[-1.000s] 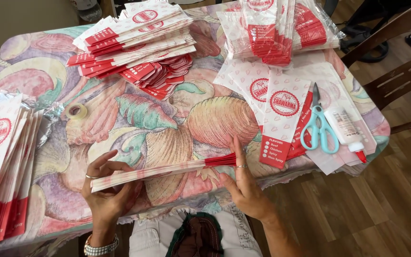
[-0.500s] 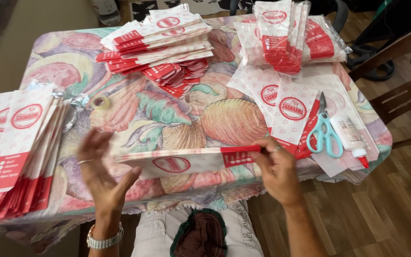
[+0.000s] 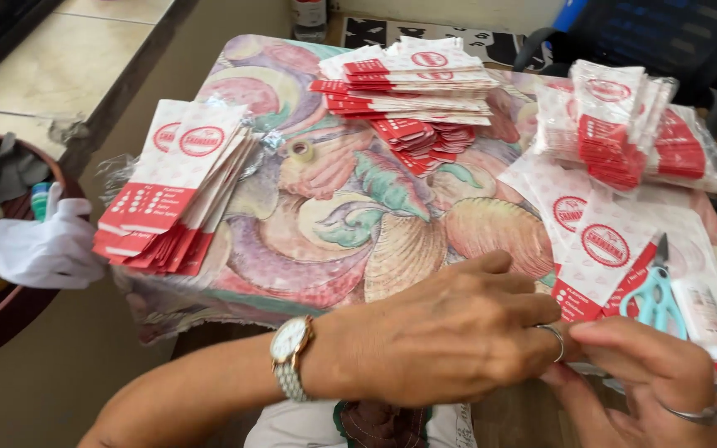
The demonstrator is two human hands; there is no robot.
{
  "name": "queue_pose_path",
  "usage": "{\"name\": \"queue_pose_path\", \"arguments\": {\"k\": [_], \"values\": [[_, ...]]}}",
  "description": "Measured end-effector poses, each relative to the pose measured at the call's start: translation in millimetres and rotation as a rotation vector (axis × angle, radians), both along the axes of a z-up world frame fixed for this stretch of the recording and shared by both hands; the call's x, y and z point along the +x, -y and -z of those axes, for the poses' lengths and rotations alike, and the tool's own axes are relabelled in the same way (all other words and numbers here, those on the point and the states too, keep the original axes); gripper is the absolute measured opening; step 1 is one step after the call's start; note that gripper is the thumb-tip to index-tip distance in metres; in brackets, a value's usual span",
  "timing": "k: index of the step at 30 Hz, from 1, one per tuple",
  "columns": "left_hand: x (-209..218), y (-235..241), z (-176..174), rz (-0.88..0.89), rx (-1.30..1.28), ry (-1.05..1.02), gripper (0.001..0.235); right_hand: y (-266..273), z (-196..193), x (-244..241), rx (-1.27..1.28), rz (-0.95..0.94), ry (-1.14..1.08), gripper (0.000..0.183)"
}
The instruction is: Assembling paper bags by applying glue to the edges of templates and folding them into shape.
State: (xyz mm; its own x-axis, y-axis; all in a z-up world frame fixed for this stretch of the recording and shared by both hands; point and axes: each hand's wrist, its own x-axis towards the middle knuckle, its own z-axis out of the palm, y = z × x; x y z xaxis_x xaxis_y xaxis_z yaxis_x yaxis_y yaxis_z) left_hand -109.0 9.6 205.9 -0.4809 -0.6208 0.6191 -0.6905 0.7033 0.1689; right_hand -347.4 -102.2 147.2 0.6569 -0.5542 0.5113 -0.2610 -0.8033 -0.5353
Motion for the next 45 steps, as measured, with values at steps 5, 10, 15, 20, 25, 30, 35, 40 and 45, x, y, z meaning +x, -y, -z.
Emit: {"name": "queue_pose_path", "arguments": {"k": [5,10,15,20,25,30,35,40,45], "values": [[6.7,-18.8,14.7,0.151,0.097,-0.269,0.024,-10.5,-5.9,6.8,0.179,-0.24,0.149,0.039],[21.7,-36.0,20.2,0.069,0.086,-0.4,0.024,10.4,-3.8,1.2,0.171,-0.291,0.109,0.056],[22.0,-39.3,26.6,-0.132,-0.036,-0.378,0.025,1.8,-39.8,22.6,0.076,-0.07,-0.105,0.088],[24.0,-34.2,23.6,-0.092,0.052,-0.395,0.023,-17.9,-58.9,76.0,-0.242,-0.474,-0.098,0.035],[46.7,-46.8,41.0,-0.032,0.318,-0.411,0.02,-20.3,-49.0,82.1,-0.107,-0.543,-0.049,0.017],[101.0,-69.0,44.7,-0.798,0.042,-0.408,0.015,-8.0,-45.2,54.2,-0.069,-0.085,-0.043,0.013],[52.1,-43.4,60.6,-0.28,0.278,-0.572,0.035,-13.8,-42.1,80.0,-0.016,-0.3,0.064,0.01],[31.2,-33.5,84.7,-0.196,0.24,-0.637,0.01,-8.7,-41.9,79.9,0.017,-0.373,0.121,0.009],[30.9,-28.4,90.5,-0.268,0.233,-0.469,0.01,13.7,-43.8,63.9,-0.025,-0.409,-0.103,0.064]]}}
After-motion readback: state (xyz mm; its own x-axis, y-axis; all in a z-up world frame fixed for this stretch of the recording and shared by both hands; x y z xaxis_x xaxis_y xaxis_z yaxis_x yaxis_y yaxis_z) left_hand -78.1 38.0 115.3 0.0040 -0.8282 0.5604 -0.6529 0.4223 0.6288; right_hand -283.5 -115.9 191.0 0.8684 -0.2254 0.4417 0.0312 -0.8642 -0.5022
